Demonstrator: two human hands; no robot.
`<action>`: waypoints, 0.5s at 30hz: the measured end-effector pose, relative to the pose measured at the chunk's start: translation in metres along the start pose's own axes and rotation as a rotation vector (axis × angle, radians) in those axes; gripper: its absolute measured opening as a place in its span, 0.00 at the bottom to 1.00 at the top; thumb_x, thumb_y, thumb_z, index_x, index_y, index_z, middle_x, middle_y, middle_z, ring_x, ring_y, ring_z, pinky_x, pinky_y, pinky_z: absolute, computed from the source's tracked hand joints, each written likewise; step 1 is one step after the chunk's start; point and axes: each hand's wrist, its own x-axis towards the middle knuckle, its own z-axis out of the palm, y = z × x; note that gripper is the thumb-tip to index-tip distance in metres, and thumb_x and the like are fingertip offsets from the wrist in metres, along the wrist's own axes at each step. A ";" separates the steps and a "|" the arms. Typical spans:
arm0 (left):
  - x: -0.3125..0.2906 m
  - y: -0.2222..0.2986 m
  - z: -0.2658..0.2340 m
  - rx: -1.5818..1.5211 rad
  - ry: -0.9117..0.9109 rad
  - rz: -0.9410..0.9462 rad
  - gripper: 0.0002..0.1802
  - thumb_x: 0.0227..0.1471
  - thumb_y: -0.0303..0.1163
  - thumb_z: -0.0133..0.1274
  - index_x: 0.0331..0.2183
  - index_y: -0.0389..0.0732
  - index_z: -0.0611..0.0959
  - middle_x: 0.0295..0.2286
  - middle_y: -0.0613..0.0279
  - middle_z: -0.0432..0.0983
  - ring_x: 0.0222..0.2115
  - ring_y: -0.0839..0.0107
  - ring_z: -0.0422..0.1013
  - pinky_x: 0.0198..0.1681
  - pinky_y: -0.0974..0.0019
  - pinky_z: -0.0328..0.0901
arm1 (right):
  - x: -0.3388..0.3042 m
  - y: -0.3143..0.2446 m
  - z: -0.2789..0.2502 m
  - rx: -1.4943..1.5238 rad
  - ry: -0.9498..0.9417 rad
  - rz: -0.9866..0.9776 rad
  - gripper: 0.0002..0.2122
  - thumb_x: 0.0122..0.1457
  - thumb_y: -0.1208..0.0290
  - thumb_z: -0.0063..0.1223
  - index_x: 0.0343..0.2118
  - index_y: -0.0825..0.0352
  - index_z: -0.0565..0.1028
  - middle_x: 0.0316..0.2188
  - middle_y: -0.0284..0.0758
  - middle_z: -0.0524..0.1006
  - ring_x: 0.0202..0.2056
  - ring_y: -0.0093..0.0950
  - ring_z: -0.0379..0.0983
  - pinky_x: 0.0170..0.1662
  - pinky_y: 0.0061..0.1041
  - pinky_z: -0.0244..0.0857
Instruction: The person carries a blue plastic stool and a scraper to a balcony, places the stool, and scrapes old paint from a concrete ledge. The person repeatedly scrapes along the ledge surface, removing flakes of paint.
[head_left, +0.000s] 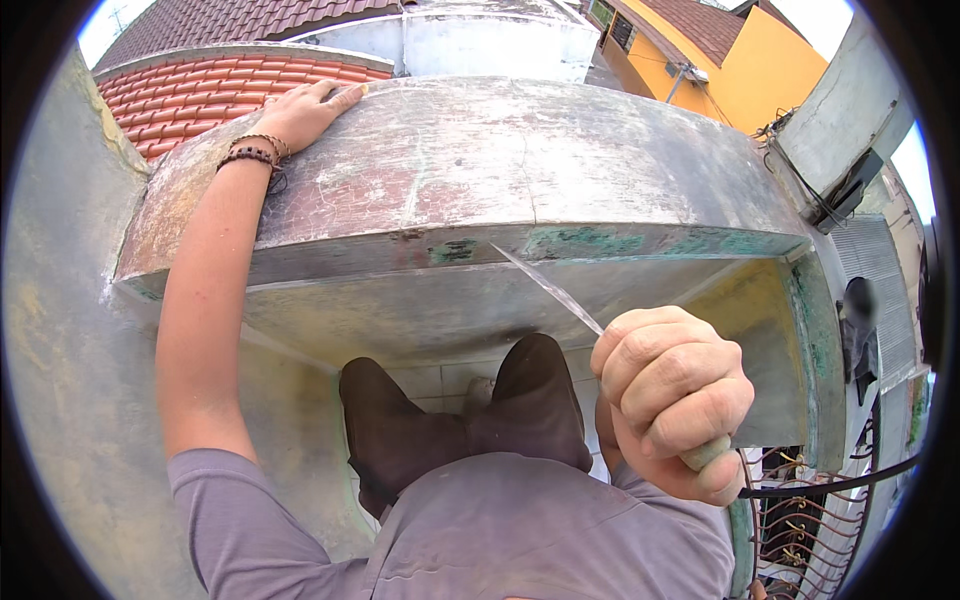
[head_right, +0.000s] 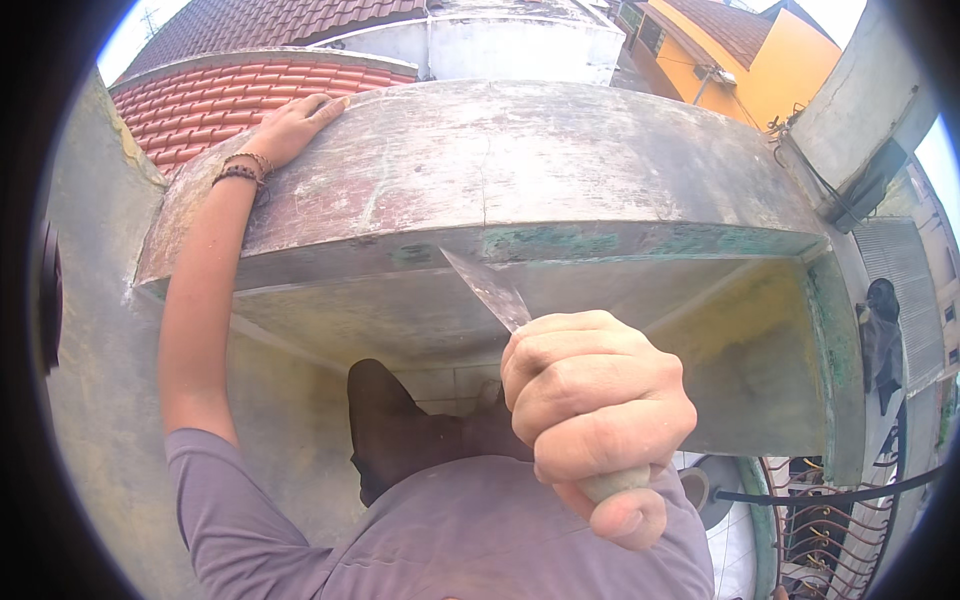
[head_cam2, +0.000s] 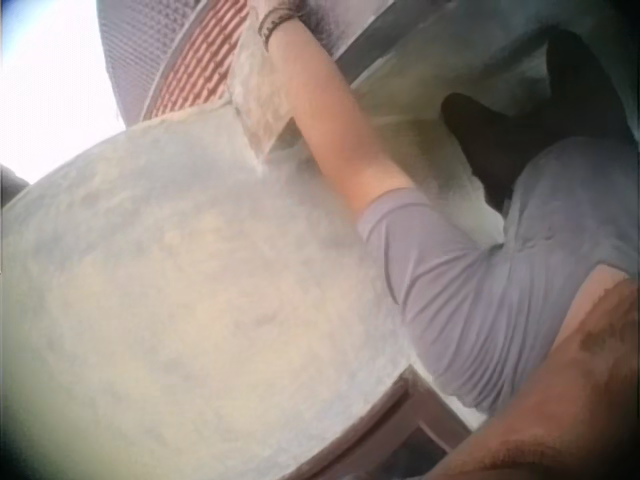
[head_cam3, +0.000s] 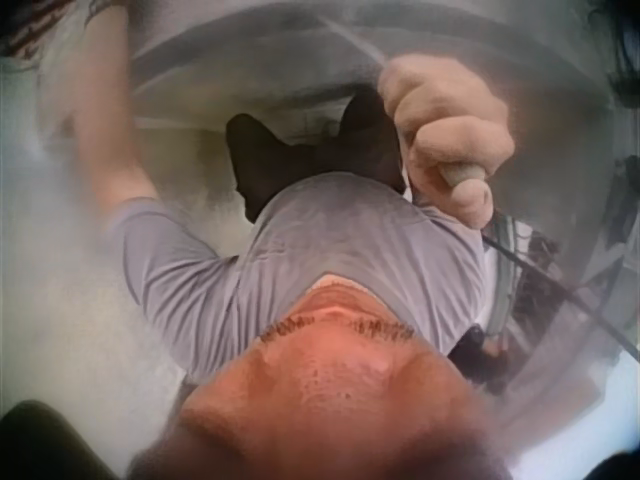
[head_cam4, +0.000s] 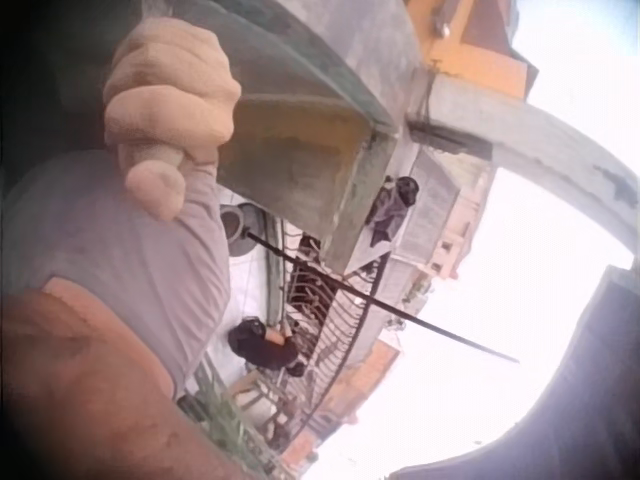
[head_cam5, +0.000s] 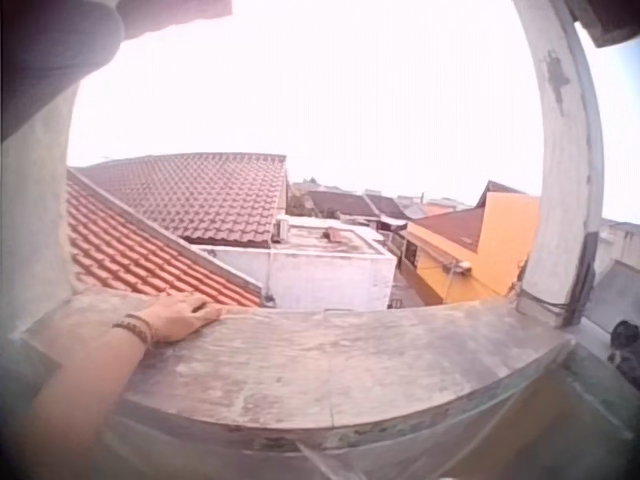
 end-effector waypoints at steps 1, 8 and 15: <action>-0.001 0.001 0.000 -0.023 -0.002 0.027 0.42 0.58 0.68 0.36 0.59 0.46 0.70 0.59 0.53 0.64 0.62 0.57 0.58 0.65 0.54 0.51 | 0.001 0.010 -0.001 -0.013 -0.012 0.038 0.20 0.56 0.58 0.49 0.15 0.70 0.71 0.13 0.34 0.66 0.11 0.26 0.58 0.13 0.24 0.52; -0.003 0.001 0.001 -0.045 0.058 0.021 0.41 0.57 0.66 0.40 0.57 0.43 0.73 0.56 0.49 0.68 0.59 0.56 0.62 0.62 0.55 0.55 | 0.000 0.009 -0.003 -0.034 -0.022 -0.031 0.20 0.58 0.58 0.47 0.17 0.70 0.71 0.13 0.34 0.66 0.11 0.26 0.58 0.14 0.24 0.52; -0.007 0.006 -0.005 -0.069 0.070 0.026 0.42 0.57 0.67 0.40 0.55 0.41 0.74 0.54 0.47 0.70 0.57 0.55 0.65 0.61 0.55 0.58 | 0.002 0.006 0.002 -0.026 -0.007 -0.022 0.19 0.57 0.58 0.48 0.17 0.70 0.71 0.13 0.34 0.66 0.12 0.26 0.60 0.14 0.24 0.54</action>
